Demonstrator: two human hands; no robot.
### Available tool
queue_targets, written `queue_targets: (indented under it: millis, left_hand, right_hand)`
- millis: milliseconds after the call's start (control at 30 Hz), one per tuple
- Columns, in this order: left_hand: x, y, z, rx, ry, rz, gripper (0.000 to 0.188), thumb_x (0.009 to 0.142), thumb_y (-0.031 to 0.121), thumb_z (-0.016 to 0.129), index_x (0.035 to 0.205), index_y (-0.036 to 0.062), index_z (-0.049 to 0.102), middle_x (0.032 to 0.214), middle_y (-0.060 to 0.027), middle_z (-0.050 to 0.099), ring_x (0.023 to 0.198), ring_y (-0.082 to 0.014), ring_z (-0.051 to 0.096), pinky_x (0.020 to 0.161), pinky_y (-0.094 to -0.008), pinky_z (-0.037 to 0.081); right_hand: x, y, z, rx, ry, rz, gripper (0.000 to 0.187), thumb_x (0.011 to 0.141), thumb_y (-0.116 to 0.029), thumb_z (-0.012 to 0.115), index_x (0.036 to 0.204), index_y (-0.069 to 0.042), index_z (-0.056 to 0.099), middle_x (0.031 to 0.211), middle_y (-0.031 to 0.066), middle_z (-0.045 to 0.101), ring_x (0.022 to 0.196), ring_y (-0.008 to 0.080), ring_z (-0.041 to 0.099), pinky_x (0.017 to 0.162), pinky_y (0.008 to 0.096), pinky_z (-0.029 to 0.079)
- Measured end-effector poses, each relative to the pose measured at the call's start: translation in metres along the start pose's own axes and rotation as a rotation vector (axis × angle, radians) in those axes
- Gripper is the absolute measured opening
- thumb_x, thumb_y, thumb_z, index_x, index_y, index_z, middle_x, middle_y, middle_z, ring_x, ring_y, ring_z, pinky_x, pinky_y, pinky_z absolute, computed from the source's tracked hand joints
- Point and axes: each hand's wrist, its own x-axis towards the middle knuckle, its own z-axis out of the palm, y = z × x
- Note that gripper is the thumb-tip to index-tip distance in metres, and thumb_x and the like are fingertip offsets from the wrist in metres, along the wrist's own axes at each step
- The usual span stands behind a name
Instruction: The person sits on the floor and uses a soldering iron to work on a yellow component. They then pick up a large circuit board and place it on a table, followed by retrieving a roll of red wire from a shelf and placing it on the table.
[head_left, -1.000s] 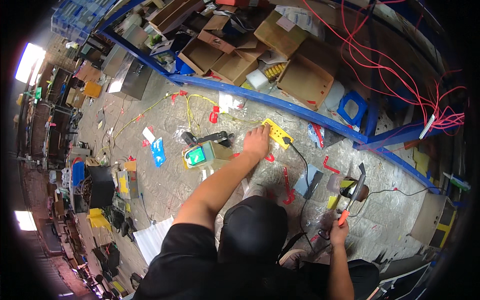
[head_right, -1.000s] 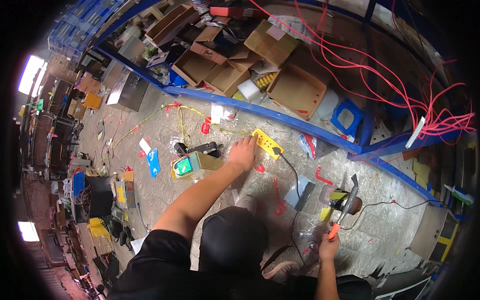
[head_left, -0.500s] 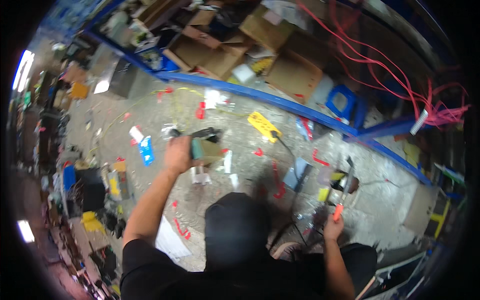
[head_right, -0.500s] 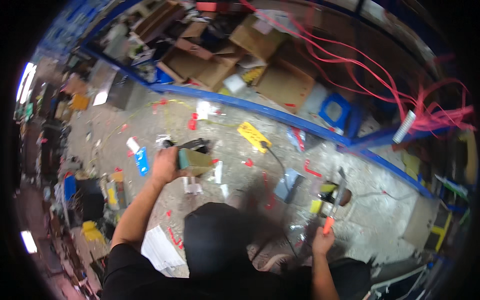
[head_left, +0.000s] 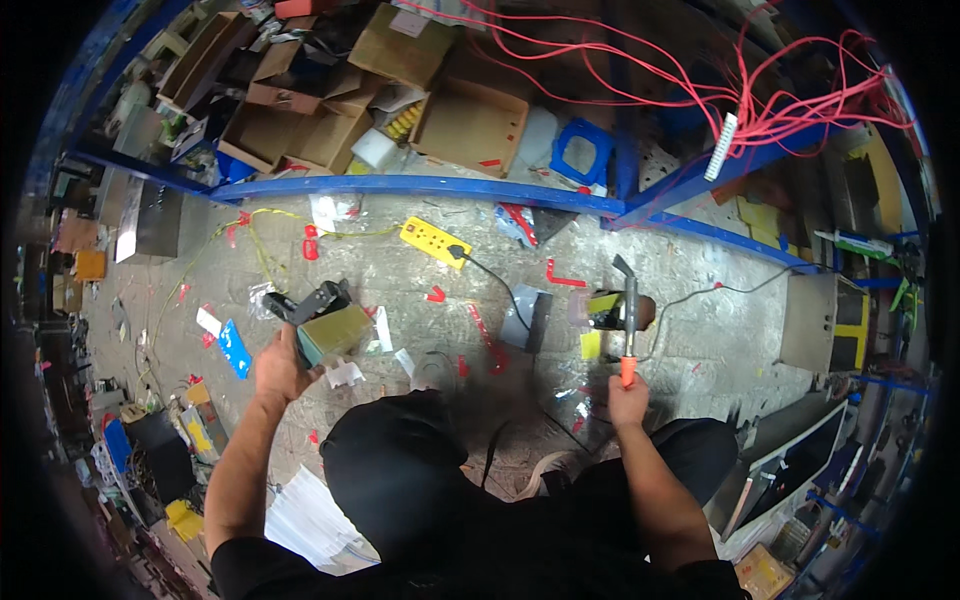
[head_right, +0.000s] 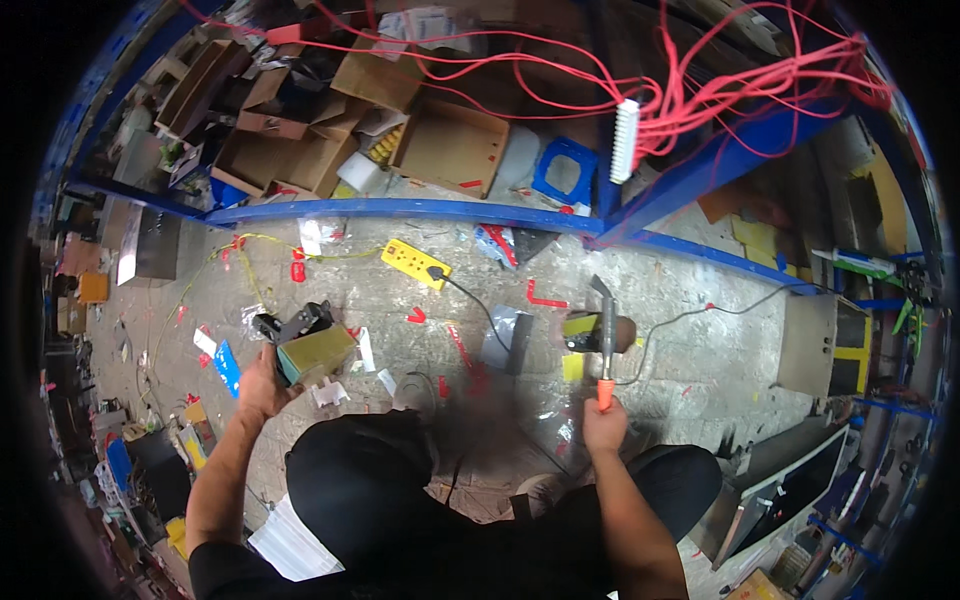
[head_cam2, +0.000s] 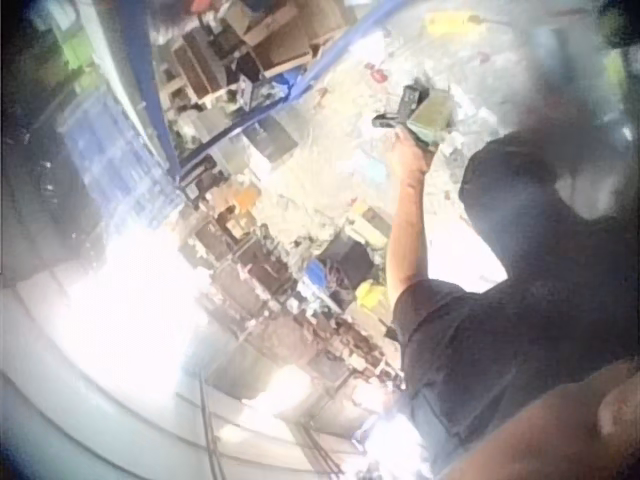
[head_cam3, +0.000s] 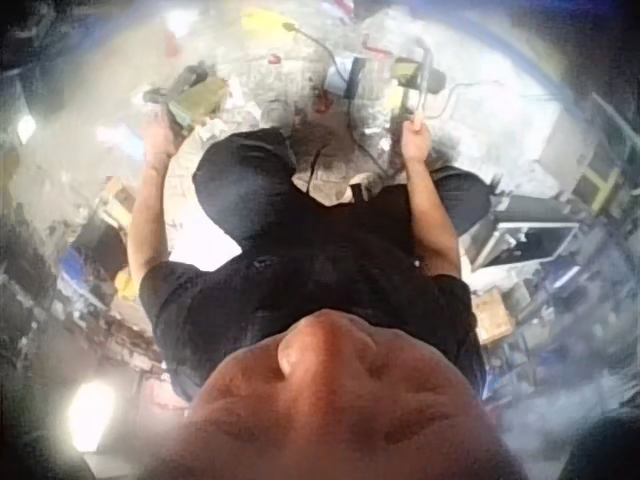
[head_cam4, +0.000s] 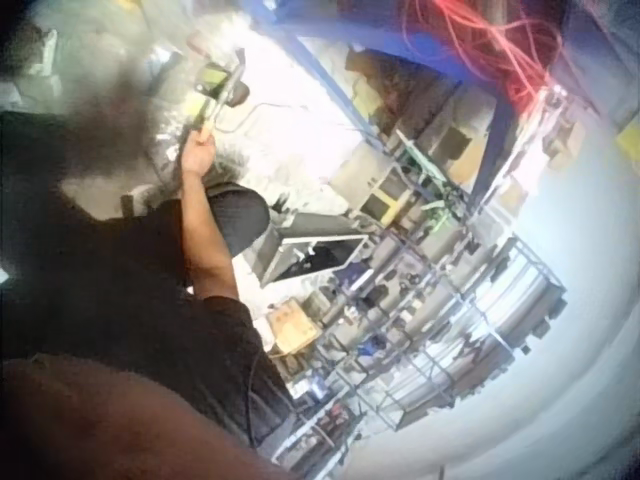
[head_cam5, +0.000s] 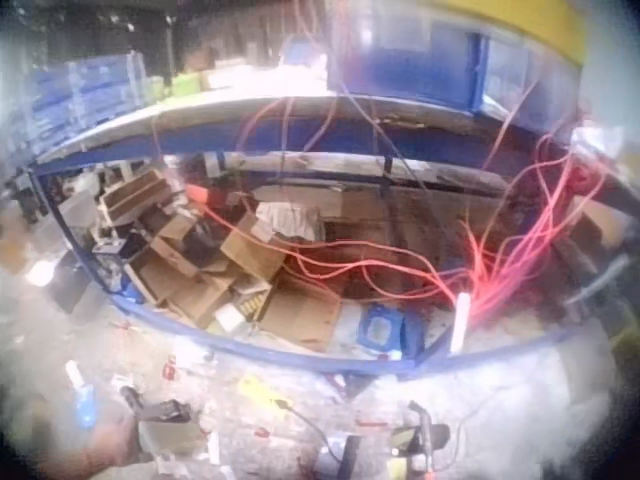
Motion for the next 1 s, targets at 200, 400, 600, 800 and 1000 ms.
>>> queue_targets:
  millis: [200, 400, 600, 800, 1000]
  left_hand:
    - [-0.079, -0.019, 0.001, -0.257, -0.005, -0.181, 0.073, 0.063, 0.032, 0.093, 0.113, 0.007, 0.046, 0.099, -0.0246, 0.069, 0.096, -0.0479, 0.066, 0.078, -0.0521, 0.053]
    - [-0.173, -0.039, 0.049, -0.299, -0.025, -0.395, 0.079, 0.063, 0.036, 0.094, 0.116, 0.0078, 0.043, 0.099, -0.0239, 0.07, 0.095, -0.0481, 0.067, 0.077, -0.0523, 0.054]
    - [-0.255, -0.036, 0.09, -0.346, -0.026, -0.555, 0.073, 0.063, 0.032, 0.092, 0.115, 0.008, 0.045, 0.106, -0.0195, 0.068, 0.097, -0.0438, 0.068, 0.081, -0.0487, 0.054]
    - [-0.293, -0.03, 0.086, -0.405, -0.034, -0.695, 0.071, 0.063, 0.035, 0.092, 0.114, 0.0075, 0.049, 0.103, -0.0183, 0.069, 0.097, -0.0425, 0.067, 0.081, -0.0467, 0.054]
    - [-0.334, -0.019, 0.099, -0.417, -0.065, -0.728, 0.075, 0.066, 0.033, 0.091, 0.121, 0.0078, 0.048, 0.106, -0.0199, 0.068, 0.099, -0.0421, 0.067, 0.082, -0.0479, 0.054]
  right_hand:
    - [-0.007, -0.014, 0.009, 0.113, -0.021, -0.062, 0.018, 0.085, -0.014, 0.065, 0.076, 0.001, 0.059, 0.062, 0.0088, 0.054, 0.059, 0.0154, 0.053, 0.061, 0.0376, 0.047]
    - [-0.019, -0.071, 0.009, 0.242, -0.386, -0.181, 0.011, 0.087, -0.009, 0.066, 0.079, -0.002, 0.063, 0.067, 0.0015, 0.057, 0.066, 0.0093, 0.053, 0.062, 0.0307, 0.046]
    - [-0.014, -0.163, 0.009, 0.082, -0.634, -0.339, 0.012, 0.087, -0.01, 0.067, 0.08, -0.002, 0.062, 0.066, 0.0018, 0.057, 0.064, 0.0081, 0.052, 0.06, 0.0299, 0.045]
    - [-0.008, -0.172, 0.022, 0.078, -0.751, -0.349, 0.009, 0.088, -0.005, 0.063, 0.08, -0.004, 0.059, 0.069, -0.0057, 0.051, 0.063, 0.0044, 0.045, 0.057, 0.0261, 0.04]
    - [0.008, -0.151, 0.021, 0.053, -0.805, -0.357, 0.009, 0.089, -0.002, 0.062, 0.081, -0.005, 0.058, 0.07, -0.0072, 0.048, 0.064, 0.0031, 0.043, 0.056, 0.025, 0.036]
